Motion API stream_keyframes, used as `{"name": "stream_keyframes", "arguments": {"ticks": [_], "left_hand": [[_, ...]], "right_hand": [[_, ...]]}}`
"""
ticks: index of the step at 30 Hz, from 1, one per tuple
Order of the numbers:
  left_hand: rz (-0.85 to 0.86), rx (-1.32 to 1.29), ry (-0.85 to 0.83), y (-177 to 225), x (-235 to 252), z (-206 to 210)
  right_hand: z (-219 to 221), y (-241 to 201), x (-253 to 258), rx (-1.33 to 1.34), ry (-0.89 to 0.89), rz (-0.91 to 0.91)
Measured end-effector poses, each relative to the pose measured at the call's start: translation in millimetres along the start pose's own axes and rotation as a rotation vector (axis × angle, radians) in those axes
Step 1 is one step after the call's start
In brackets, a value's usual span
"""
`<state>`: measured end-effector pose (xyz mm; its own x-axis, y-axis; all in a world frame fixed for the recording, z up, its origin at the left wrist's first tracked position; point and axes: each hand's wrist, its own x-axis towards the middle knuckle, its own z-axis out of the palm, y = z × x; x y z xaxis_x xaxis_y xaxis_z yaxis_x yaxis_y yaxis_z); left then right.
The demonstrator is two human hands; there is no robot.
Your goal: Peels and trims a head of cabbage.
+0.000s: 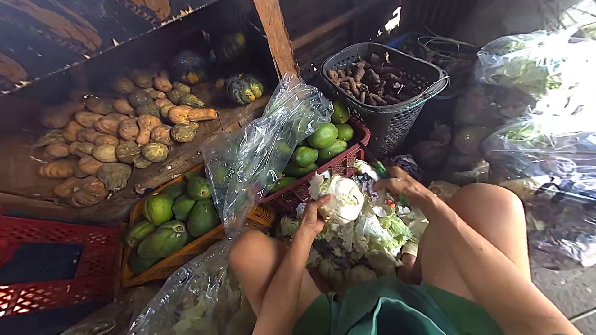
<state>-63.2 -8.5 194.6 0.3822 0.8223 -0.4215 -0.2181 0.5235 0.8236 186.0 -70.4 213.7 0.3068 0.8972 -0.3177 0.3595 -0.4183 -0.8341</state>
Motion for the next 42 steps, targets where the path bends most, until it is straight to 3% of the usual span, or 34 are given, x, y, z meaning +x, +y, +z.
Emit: {"name": "stream_keyframes", "arguments": {"ticks": [3, 5, 8, 10, 17, 20, 23, 26, 28, 31, 35, 40, 42], "left_hand": [[0.068, -0.144, 0.012, 6, 6, -8], [0.11, -0.165, 0.01, 6, 13, -12], [0.128, -0.109, -0.014, 3, 16, -8], [0.137, -0.059, -0.017, -2, 19, -5], [0.173, -0.018, 0.013, -1, 16, -1], [0.091, -0.076, -0.004, 5, 13, 3], [-0.035, 0.13, 0.143, 13, 17, -2], [0.045, 0.227, 0.332, 8, 25, -10], [0.084, 0.132, 0.213, 14, 20, -7], [-0.085, 0.078, -0.145, 21, 7, 0], [-0.232, 0.034, 0.004, 8, 10, 2], [-0.015, 0.015, 0.136, 2, 15, 6], [0.154, 0.062, 0.147, -6, 16, 6]], "right_hand": [[-7, 10, 3, -0.147, 0.046, -0.083], [12, 7, -5, 0.032, -0.06, -0.106], [61, 1, -14, 0.576, -0.272, -0.05], [83, -1, -14, 0.822, -0.272, 0.016], [77, 18, 6, 1.048, -0.321, 0.014], [68, 25, 12, 1.079, -0.378, -0.043], [57, 24, 13, 1.036, -0.327, -0.063], [48, 20, 11, 0.964, -0.237, -0.05], [49, 18, 10, 0.901, -0.215, -0.047], [59, 13, 8, 0.717, -0.191, -0.072], [69, 14, 5, 0.247, -0.143, -0.25], [85, 10, 3, 0.002, 0.21, -0.712], [90, 11, 3, -0.037, 0.243, -0.755]]}}
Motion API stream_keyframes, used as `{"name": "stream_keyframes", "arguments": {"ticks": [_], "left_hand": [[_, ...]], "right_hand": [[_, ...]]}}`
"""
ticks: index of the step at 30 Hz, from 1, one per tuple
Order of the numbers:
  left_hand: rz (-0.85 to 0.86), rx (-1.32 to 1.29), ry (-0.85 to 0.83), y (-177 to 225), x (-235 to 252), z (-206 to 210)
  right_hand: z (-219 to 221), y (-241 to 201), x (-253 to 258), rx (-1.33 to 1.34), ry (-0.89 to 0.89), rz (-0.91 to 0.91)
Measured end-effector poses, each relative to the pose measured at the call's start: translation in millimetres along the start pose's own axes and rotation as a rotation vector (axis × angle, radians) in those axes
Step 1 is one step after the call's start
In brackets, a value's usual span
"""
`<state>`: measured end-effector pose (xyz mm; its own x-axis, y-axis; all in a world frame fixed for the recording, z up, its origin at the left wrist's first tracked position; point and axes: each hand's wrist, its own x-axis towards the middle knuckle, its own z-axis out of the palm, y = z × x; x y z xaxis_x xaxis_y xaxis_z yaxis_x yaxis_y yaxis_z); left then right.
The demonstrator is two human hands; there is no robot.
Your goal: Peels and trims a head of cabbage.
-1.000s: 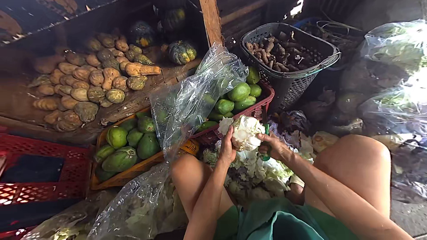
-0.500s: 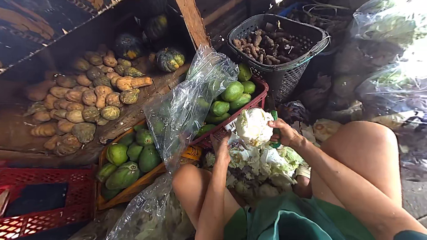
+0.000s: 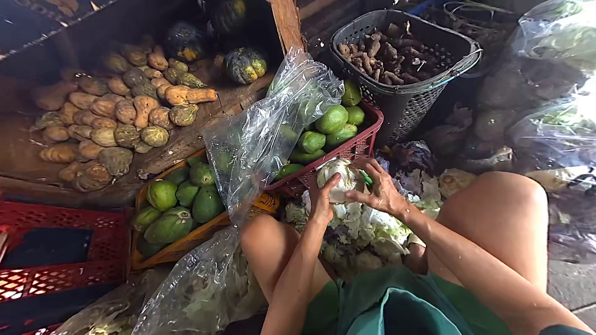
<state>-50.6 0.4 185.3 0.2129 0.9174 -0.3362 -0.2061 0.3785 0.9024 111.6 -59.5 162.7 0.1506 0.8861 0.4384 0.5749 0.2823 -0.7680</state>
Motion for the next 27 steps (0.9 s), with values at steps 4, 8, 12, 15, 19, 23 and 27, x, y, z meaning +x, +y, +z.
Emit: {"name": "stream_keyframes", "arguments": {"ticks": [4, 8, 12, 15, 19, 23, 27], "left_hand": [[0.158, 0.014, 0.019, -8, 4, -4], [0.181, -0.002, 0.011, -7, 8, -8], [0.181, 0.011, -0.02, -7, 6, -10], [0.205, 0.03, -0.038, -8, 9, -13], [0.127, -0.115, -0.006, 0, 7, -13], [0.007, -0.402, -0.025, 13, 7, -13], [-0.091, -0.65, -0.04, 20, 8, -10]], "right_hand": [[6, 2, 1, -0.075, 0.082, -0.076], [-2, 1, 11, -0.08, 0.05, -0.173], [-13, 0, 11, -0.075, -0.088, -0.196], [-21, 1, 9, -0.103, -0.093, -0.192], [-36, 9, 10, -0.159, -0.012, -0.066], [-55, 11, 15, -0.145, -0.002, 0.142], [-74, 12, 18, -0.142, -0.028, 0.244]]}}
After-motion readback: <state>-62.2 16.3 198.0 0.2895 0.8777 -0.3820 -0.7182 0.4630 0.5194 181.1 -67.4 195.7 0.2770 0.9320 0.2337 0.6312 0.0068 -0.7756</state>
